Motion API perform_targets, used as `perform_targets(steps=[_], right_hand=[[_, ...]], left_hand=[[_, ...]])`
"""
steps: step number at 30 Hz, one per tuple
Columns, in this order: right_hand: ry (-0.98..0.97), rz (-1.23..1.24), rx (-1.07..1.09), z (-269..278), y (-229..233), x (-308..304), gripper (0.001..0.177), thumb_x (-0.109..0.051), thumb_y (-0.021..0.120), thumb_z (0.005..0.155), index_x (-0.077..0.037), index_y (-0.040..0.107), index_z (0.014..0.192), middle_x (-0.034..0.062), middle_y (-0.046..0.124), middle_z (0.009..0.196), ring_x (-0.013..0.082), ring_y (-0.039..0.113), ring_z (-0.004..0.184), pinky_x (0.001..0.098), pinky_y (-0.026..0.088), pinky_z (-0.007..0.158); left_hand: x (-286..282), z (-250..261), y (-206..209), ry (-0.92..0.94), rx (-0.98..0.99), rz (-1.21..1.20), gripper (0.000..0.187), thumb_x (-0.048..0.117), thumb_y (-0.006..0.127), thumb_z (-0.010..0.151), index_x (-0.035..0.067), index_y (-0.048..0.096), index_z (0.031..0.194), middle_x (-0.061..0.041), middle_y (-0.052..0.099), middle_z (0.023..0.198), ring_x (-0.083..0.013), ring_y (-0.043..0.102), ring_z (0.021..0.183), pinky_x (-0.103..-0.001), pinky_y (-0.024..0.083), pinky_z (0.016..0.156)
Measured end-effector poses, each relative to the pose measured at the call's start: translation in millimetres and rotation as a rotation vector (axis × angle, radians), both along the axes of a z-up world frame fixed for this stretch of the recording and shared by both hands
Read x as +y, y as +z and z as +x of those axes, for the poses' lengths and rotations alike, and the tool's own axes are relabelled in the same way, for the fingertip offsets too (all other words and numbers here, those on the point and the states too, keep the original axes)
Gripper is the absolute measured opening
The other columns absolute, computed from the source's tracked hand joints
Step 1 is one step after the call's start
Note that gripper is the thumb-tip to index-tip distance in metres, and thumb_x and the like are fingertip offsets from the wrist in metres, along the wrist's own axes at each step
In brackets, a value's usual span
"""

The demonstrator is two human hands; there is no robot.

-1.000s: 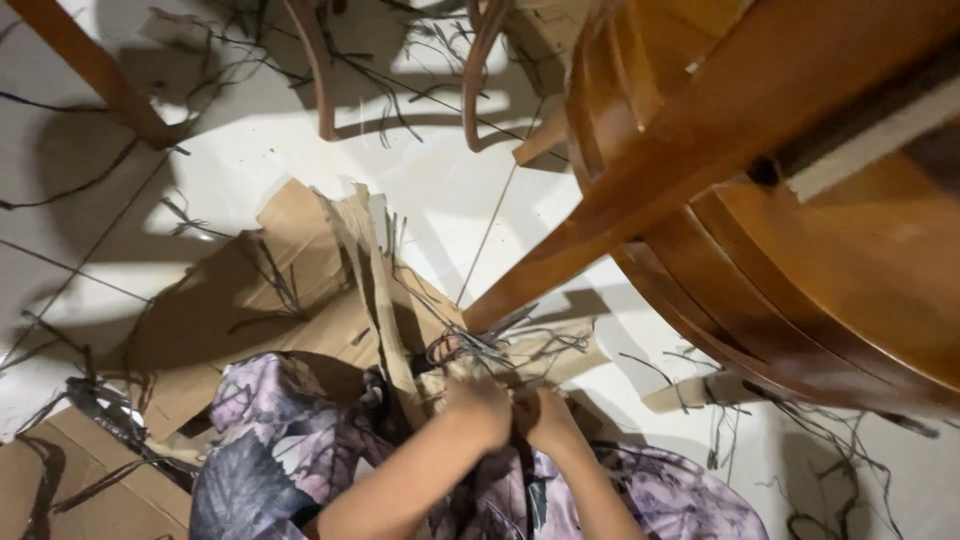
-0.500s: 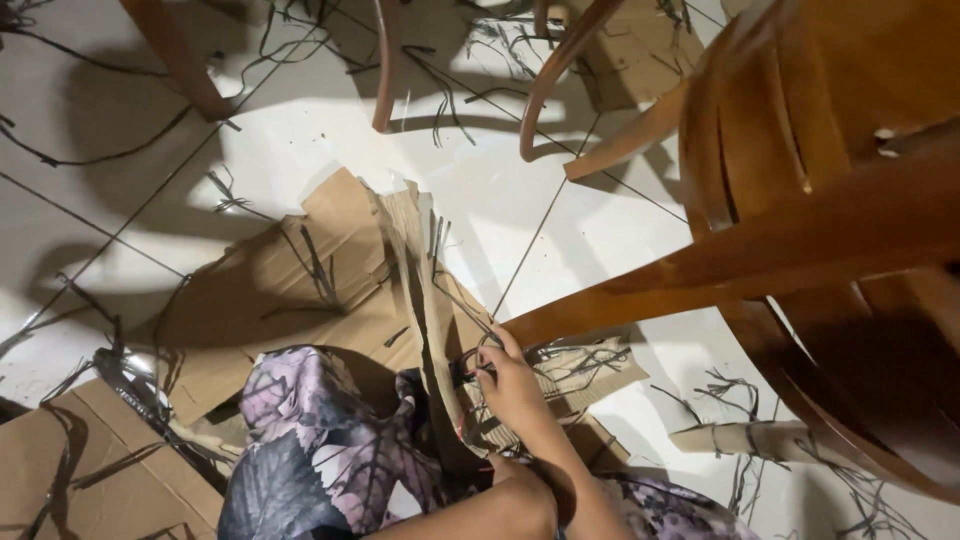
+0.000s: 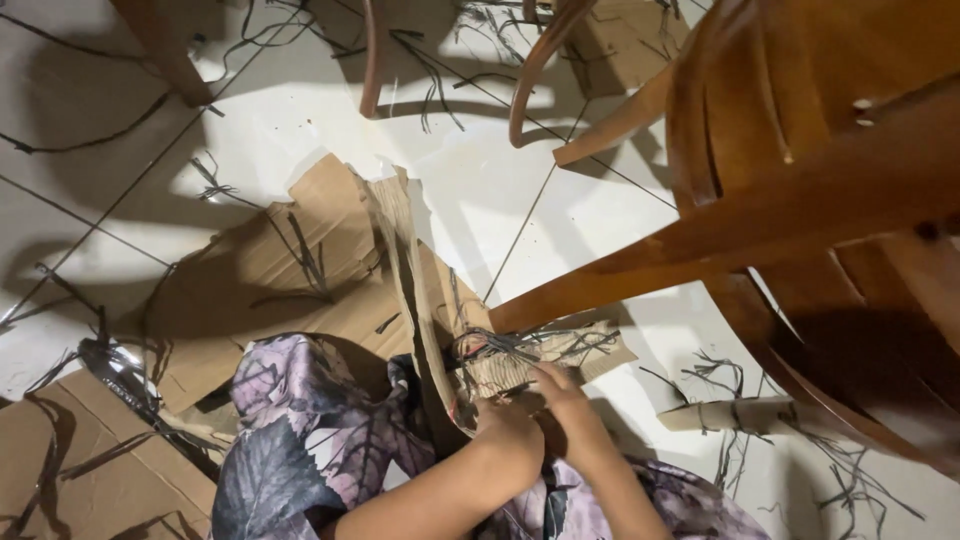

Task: Wrapping a wooden table leg with protective cardboard and securing it with plastic ties.

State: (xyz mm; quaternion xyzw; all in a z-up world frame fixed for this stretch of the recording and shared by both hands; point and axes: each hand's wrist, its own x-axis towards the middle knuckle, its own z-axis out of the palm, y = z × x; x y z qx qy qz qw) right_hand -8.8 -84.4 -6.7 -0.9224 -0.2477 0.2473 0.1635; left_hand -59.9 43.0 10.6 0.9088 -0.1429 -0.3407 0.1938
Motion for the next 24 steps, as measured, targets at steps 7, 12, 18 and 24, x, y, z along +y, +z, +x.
perform_targets(steps=[7, 12, 18, 24], right_hand=[[0.098, 0.23, -0.244, -7, -24, 7, 0.036, -0.021, 0.055, 0.09, -0.005, 0.06, 0.122, 0.0059, 0.061, 0.122, 0.0289, 0.062, 0.105, 0.0363, 0.049, 0.089], [-0.092, 0.19, -0.18, 0, -10, -12, 0.04, -0.016, 0.069, 0.073, -0.015, 0.075, 0.112, 0.0026, 0.078, 0.11, 0.0257, 0.075, 0.093, 0.033, 0.056, 0.077], [-0.403, -0.011, 0.248, 7, 48, -19, 0.018, -0.027, 0.076, 0.088, -0.009, 0.077, 0.091, 0.0051, 0.066, 0.064, 0.0156, 0.055, 0.056, 0.031, 0.05, 0.061], [-0.21, -0.336, 0.31, 18, 69, -40, 0.021, -0.023, 0.081, 0.08, -0.003, 0.074, 0.083, 0.0077, 0.073, 0.074, 0.021, 0.065, 0.077, 0.0326, 0.053, 0.083]], left_hand=[[-3, 8, 3, -0.09, 0.143, 0.094, 0.043, 0.024, 0.067, 0.091, -0.007, 0.07, 0.12, -0.027, 0.067, 0.12, -0.0371, 0.061, 0.102, -0.054, 0.04, 0.088], [48, 17, 63, 0.145, 0.032, -0.144, 0.023, 0.01, 0.058, 0.086, -0.005, 0.074, 0.092, -0.02, 0.073, 0.088, -0.0347, 0.066, 0.073, -0.039, 0.056, 0.077], [95, 34, 43, 0.32, -0.185, 0.012, 0.025, 0.016, 0.056, 0.088, 0.0, 0.073, 0.097, -0.021, 0.069, 0.103, -0.0409, 0.069, 0.083, -0.048, 0.057, 0.071], [76, 60, -52, 0.351, -0.103, 0.109, 0.048, 0.019, 0.062, 0.084, -0.01, 0.058, 0.123, -0.029, 0.06, 0.121, -0.0414, 0.067, 0.099, -0.046, 0.054, 0.087]])
